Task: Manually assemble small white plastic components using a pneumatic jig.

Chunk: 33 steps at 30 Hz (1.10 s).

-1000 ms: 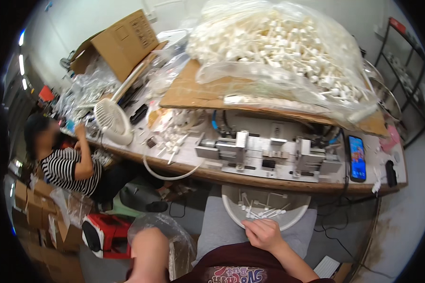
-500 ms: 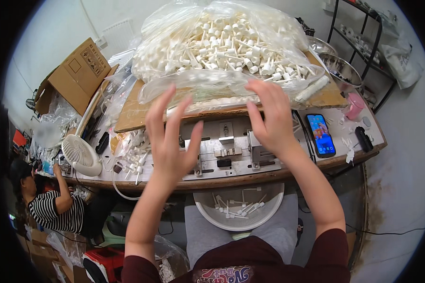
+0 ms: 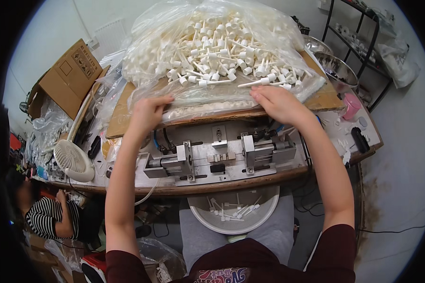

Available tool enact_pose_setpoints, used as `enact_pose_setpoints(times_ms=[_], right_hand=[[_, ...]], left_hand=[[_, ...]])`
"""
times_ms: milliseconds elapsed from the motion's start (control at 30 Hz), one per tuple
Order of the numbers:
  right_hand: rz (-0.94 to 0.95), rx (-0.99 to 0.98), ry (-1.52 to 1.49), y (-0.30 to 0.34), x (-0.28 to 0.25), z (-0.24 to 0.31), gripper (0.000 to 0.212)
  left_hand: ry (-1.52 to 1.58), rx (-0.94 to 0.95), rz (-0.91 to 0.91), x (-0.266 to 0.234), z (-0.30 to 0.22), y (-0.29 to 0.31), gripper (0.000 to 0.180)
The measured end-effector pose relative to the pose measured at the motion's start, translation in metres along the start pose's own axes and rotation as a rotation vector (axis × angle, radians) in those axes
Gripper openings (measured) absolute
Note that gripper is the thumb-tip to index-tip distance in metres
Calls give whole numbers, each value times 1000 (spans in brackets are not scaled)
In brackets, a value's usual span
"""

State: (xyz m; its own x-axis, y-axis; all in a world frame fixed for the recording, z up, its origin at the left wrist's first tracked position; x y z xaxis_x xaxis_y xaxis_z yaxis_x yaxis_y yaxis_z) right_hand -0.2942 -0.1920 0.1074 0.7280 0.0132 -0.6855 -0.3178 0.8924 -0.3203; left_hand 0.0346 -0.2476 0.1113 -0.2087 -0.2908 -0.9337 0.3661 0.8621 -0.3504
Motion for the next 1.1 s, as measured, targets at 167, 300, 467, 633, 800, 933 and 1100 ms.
enact_pose_setpoints(times_ms=[167,300,467,633,800,933,1100], right_hand=[[126,240,257,-48,-12,1,31],[-68,225,300,-100,-10,38,33],[-358,169,392,-167,1,26,53],[-335,200,529,-191,37,40,82],[-350,132,503,-183,62,43,89],[-447,-69,447,-184,62,32,77],[-348,-162,393,-178,66,16,66]], left_hand=[[-29,-72,-19,-5,39,-5,33],[67,-80,-53,-29,15,-6,38],[190,102,-218,-5,-41,-11,37],[290,160,-255,15,-37,-12,31],[382,-2,-204,12,-35,-21,29],[245,31,-434,3,-38,-20,36],[214,-7,-538,12,-37,-10,44]])
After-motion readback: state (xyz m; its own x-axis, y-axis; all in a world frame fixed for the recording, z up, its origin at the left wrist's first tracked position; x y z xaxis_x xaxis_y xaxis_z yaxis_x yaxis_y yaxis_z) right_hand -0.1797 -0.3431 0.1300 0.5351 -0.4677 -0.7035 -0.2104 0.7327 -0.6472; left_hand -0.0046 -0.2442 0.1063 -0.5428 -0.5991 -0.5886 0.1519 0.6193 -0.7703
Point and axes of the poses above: each hand's wrist, its own y-axis away from the middle knuckle, its own x-axis out of the palm, z = x × y, the point moved 6 cm from there along -y, towards the middle knuckle, and after that the axes turned 15 degrees about -y, right-handed, at the moved point
